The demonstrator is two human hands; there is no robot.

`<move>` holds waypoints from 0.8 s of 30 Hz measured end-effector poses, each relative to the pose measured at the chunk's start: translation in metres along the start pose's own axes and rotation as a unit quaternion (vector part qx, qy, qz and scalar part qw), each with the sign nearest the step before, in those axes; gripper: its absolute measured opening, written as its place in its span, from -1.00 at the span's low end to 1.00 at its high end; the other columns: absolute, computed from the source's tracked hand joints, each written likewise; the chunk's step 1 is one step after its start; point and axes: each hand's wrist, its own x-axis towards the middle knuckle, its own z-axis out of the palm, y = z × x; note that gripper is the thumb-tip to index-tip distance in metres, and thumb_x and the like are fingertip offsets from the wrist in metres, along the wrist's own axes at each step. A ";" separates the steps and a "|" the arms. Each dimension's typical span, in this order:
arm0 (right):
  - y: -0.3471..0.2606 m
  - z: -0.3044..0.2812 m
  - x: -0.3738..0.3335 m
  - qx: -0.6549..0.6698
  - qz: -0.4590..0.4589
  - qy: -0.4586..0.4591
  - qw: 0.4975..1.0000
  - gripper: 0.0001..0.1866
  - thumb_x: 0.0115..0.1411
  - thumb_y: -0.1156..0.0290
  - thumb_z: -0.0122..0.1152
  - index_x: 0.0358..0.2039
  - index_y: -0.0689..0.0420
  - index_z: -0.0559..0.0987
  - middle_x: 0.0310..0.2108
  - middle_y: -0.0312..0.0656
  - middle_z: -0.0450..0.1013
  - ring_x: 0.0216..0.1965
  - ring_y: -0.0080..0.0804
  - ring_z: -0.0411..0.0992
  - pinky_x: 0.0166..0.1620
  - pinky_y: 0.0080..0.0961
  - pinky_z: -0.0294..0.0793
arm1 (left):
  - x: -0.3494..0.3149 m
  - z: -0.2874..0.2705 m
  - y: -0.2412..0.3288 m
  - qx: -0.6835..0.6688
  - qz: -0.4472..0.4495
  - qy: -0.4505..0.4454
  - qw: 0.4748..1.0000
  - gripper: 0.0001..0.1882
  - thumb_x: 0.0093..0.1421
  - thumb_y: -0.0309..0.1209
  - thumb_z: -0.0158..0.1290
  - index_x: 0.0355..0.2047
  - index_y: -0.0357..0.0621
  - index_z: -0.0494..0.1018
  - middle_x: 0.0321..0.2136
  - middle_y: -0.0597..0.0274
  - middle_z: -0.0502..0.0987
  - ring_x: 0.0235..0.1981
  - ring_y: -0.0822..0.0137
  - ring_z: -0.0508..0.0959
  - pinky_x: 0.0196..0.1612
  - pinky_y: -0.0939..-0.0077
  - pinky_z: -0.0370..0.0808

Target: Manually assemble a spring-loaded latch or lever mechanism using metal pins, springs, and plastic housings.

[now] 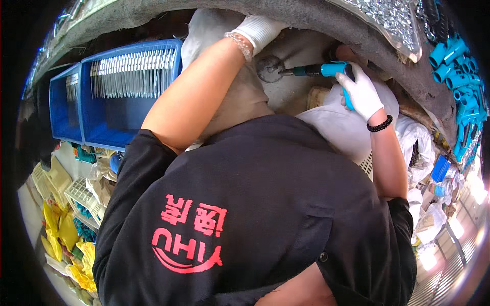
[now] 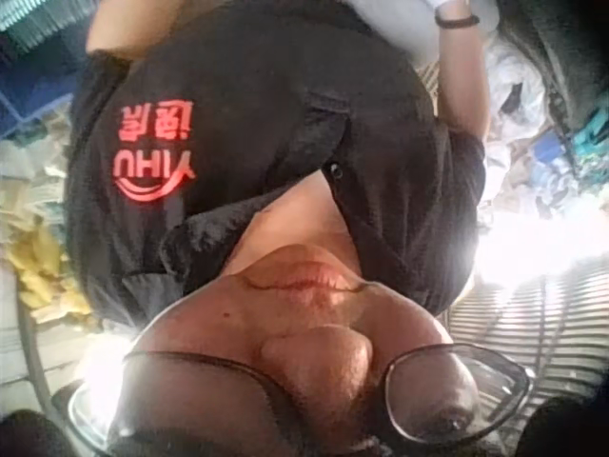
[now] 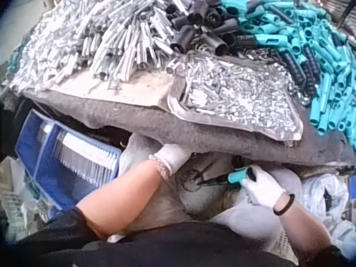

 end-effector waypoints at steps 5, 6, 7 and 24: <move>0.008 0.011 0.016 -0.047 -0.020 0.019 0.999 -0.57 0.26 0.21 0.19 0.00 0.24 0.40 -0.57 -0.20 0.41 -0.63 -0.41 0.43 -0.55 -0.40 0.45 | -0.004 -0.011 0.022 -0.030 -0.066 -0.052 0.996 -0.52 0.19 -0.19 0.14 0.09 -0.08 0.49 -0.02 0.08 0.60 0.01 0.12 0.57 0.12 0.31 0.46; 0.006 0.013 0.018 -0.054 -0.008 0.020 0.998 -0.57 0.26 0.20 0.19 -0.01 0.24 0.41 -0.56 -0.18 0.43 -0.61 -0.40 0.45 -0.53 -0.40 0.46 | -0.006 -0.015 0.027 -0.036 -0.079 -0.063 0.994 -0.52 0.19 -0.20 0.14 0.09 -0.08 0.49 -0.02 0.09 0.60 0.01 0.13 0.57 0.12 0.31 0.46; 0.005 0.014 0.020 -0.056 -0.009 0.021 0.998 -0.57 0.26 0.20 0.19 -0.01 0.24 0.41 -0.56 -0.18 0.43 -0.61 -0.40 0.45 -0.53 -0.40 0.46 | -0.002 -0.017 0.031 -0.044 -0.090 -0.072 0.992 -0.52 0.19 -0.20 0.14 0.09 -0.09 0.49 -0.02 0.09 0.60 0.02 0.13 0.56 0.13 0.31 0.46; -0.017 0.046 0.045 -0.491 -0.264 -0.006 0.830 -0.85 0.12 0.39 0.07 -0.36 0.15 0.56 -0.51 0.04 0.53 -0.44 0.04 0.55 -0.34 -0.08 0.54 | 0.016 -0.058 0.096 -0.101 -0.206 -0.501 0.834 -0.30 -0.04 -0.27 0.25 0.16 -0.15 0.44 -0.18 -0.08 0.63 -0.09 0.26 0.62 0.04 0.33 0.51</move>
